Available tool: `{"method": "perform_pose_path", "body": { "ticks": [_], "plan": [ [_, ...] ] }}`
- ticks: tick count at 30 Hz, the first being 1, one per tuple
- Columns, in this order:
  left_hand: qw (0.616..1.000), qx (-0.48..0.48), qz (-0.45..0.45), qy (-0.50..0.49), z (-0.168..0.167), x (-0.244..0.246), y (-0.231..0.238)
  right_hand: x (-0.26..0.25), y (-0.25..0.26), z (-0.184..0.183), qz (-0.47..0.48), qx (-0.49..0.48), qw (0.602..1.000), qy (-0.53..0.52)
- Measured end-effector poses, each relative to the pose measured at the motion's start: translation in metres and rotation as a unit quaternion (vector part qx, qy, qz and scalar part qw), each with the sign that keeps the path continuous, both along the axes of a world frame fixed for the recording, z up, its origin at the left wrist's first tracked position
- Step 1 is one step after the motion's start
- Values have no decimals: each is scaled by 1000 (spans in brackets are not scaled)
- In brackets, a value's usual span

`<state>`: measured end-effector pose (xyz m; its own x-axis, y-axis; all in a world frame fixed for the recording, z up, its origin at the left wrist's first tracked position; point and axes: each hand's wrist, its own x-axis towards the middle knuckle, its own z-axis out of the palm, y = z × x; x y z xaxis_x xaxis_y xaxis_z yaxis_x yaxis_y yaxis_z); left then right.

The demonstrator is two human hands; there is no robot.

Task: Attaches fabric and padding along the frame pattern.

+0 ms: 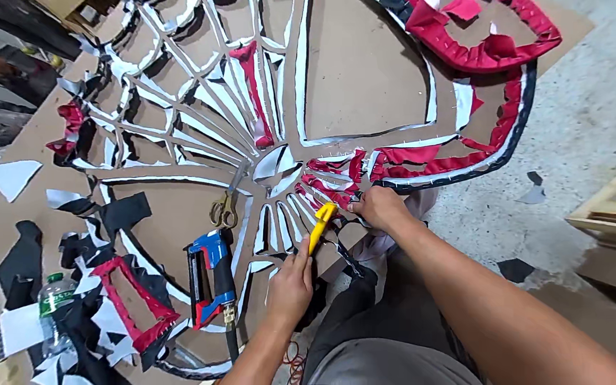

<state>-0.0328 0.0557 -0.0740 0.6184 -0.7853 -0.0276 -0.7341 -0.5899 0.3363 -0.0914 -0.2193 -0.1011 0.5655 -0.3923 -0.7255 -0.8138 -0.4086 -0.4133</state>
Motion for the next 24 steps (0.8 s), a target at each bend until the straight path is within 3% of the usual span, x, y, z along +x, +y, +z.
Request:
{"method": "perform_pose_path", "body": {
  "ticks": [4,13,17,19,21,24],
  "plan": [
    [999,-43,23,-2,12,2,-4,0,-3,-2,-4,0,1000,1],
    [999,8,26,29,-1,18,-4,0,-2,-1,1,-3,1000,0],
    [994,-60,86,21,26,33,-5,-3,1,4,-4,-23,1000,-13],
    [989,-84,118,-7,38,43,-3,-8,18,18,20,-128,989,-76],
    [989,-53,139,1,42,57,-1,-8,44,15,44,-248,942,-220],
    [989,-29,145,21,31,67,-1,7,69,-9,150,-248,898,-332]
  ]
}}
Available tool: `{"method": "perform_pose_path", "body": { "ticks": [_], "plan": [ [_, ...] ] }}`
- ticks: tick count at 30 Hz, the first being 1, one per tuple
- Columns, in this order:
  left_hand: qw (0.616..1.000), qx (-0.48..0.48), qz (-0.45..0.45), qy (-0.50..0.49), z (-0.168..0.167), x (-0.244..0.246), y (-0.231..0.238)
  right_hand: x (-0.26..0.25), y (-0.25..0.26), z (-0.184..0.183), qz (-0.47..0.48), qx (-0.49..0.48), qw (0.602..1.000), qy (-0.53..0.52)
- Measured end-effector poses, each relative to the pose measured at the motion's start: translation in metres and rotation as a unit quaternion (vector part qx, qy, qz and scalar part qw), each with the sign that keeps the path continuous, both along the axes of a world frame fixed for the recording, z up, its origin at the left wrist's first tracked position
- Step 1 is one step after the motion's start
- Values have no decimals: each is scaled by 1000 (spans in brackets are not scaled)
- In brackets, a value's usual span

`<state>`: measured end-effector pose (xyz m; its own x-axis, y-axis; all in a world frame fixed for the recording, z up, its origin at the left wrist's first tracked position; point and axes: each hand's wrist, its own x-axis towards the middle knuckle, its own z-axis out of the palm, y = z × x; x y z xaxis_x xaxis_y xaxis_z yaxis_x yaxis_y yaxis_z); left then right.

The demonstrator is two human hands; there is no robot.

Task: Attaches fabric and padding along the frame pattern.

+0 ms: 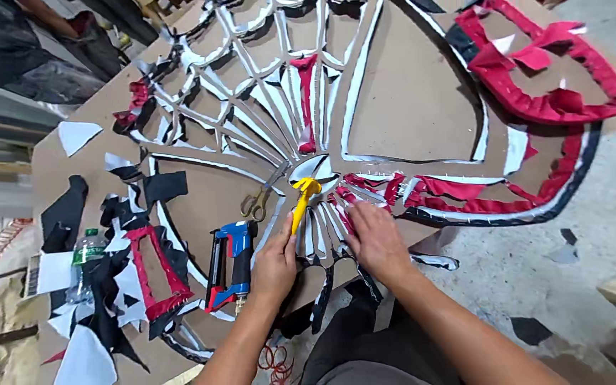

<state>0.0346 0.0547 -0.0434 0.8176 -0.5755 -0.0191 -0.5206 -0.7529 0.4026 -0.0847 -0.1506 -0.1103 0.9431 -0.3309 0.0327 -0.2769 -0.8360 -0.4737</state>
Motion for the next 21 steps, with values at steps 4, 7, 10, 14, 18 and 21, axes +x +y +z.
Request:
{"method": "perform_pose_path", "body": {
  "ticks": [4,7,10,14,18,21],
  "plan": [
    [1000,0,-6,-21,-17,-4,-4,14,-3,-36,107,-38,992,58],
    [999,52,-13,6,-23,-6,-4,11,-1,-35,119,-42,987,101],
    [999,5,-28,-38,-17,-5,-1,14,-2,-33,117,-45,986,114],
    [999,44,-25,-11,-29,-7,7,13,2,-34,117,-51,984,123],
    [997,-20,-36,-71,-32,-11,11,13,2,-35,113,-55,983,130],
    [998,14,-40,-36,-38,-14,18,12,5,-33,117,-62,981,141]
  ]
}}
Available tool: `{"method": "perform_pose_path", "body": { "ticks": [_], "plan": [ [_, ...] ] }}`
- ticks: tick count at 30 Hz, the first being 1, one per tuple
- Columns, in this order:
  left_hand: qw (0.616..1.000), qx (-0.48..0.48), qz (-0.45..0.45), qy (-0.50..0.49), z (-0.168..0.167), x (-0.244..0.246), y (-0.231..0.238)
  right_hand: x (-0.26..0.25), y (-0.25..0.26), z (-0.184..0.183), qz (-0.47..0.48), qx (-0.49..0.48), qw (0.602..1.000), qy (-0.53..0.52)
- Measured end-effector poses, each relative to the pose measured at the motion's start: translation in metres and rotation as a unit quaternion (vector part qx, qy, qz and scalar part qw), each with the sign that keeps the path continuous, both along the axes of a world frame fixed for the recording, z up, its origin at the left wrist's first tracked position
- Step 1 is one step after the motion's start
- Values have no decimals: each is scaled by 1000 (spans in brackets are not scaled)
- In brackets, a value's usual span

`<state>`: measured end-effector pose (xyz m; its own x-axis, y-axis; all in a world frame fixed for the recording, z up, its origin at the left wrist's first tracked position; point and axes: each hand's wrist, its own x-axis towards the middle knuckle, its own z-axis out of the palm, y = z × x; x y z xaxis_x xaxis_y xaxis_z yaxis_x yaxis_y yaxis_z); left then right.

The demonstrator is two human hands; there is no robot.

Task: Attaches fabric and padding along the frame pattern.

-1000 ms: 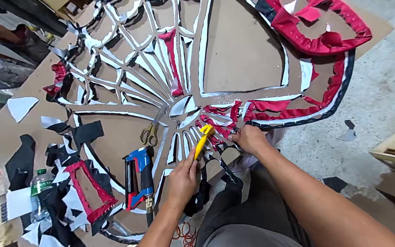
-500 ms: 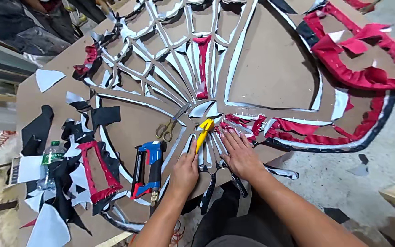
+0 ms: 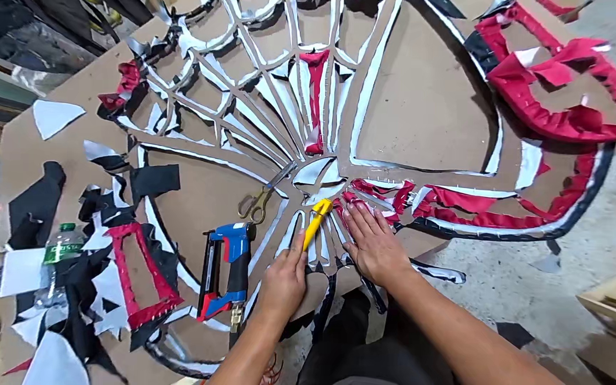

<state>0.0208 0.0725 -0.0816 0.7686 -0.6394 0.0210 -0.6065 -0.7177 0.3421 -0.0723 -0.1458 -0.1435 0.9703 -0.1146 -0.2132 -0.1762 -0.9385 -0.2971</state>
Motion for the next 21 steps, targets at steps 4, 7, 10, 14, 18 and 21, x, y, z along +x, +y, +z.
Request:
{"method": "perform_pose_path", "body": {
  "ticks": [4,7,10,14,18,21],
  "plan": [
    [999,-34,4,-20,12,2,-14,2,-1,1,-2,13,1000,8],
    [999,16,-1,28,3,10,-19,0,0,4,-1,16,1000,15],
    [1000,-20,4,14,6,11,-27,1,-3,4,-2,19,999,28],
    [999,-10,6,40,1,20,-26,4,-4,5,-2,24,999,32],
    [1000,7,-5,29,-1,18,-23,3,-1,2,3,16,1000,26],
    [999,-12,1,32,20,23,-28,2,-14,4,15,51,999,-10]
  ]
}}
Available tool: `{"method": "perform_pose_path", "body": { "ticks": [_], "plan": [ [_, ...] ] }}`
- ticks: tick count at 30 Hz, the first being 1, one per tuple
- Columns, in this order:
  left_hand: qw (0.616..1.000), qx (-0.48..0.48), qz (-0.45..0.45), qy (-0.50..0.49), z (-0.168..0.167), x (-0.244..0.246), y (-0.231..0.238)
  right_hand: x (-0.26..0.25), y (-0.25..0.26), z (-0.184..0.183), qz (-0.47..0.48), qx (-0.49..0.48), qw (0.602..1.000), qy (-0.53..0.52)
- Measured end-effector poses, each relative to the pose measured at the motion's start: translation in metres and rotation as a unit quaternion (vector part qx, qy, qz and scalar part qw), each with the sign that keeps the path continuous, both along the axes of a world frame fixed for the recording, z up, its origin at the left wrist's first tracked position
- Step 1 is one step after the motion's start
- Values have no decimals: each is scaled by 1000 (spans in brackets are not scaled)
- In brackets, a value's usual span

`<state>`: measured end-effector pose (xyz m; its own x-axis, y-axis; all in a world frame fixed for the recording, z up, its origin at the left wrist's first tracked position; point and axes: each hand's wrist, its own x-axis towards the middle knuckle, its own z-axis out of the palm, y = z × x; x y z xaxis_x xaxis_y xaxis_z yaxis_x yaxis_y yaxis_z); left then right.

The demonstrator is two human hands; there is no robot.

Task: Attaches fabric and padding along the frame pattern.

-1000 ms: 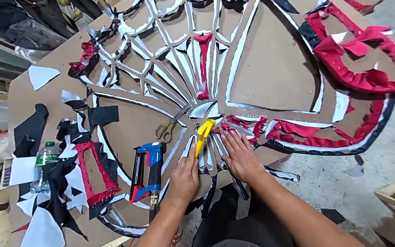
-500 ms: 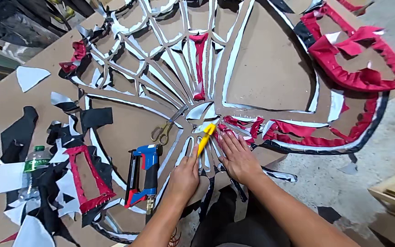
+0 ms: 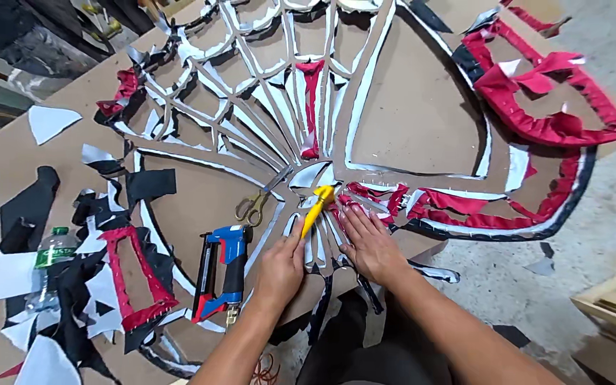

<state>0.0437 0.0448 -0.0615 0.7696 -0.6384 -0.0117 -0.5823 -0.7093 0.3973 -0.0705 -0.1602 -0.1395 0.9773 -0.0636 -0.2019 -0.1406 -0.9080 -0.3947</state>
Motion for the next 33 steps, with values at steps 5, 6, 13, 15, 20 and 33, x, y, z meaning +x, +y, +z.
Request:
{"method": "perform_pose_path", "body": {
  "ticks": [5,6,13,15,20,33],
  "plan": [
    [998,-33,-27,-48,8,-22,9,-19,-40,15,-39,2,998,-52],
    [998,-21,-40,-44,-1,-25,11,-23,-41,13,-44,-27,998,-19],
    [998,-14,-50,-32,2,-28,8,-20,-37,11,-47,-48,996,57],
    [997,7,-67,-28,-17,-33,8,-16,-38,12,-43,-49,996,66],
    [998,-24,-47,-26,-11,-39,2,-18,-40,11,-43,-48,996,65],
    [998,-10,-56,-41,-25,-33,9,-14,-42,7,-40,-55,997,47]
  ]
}}
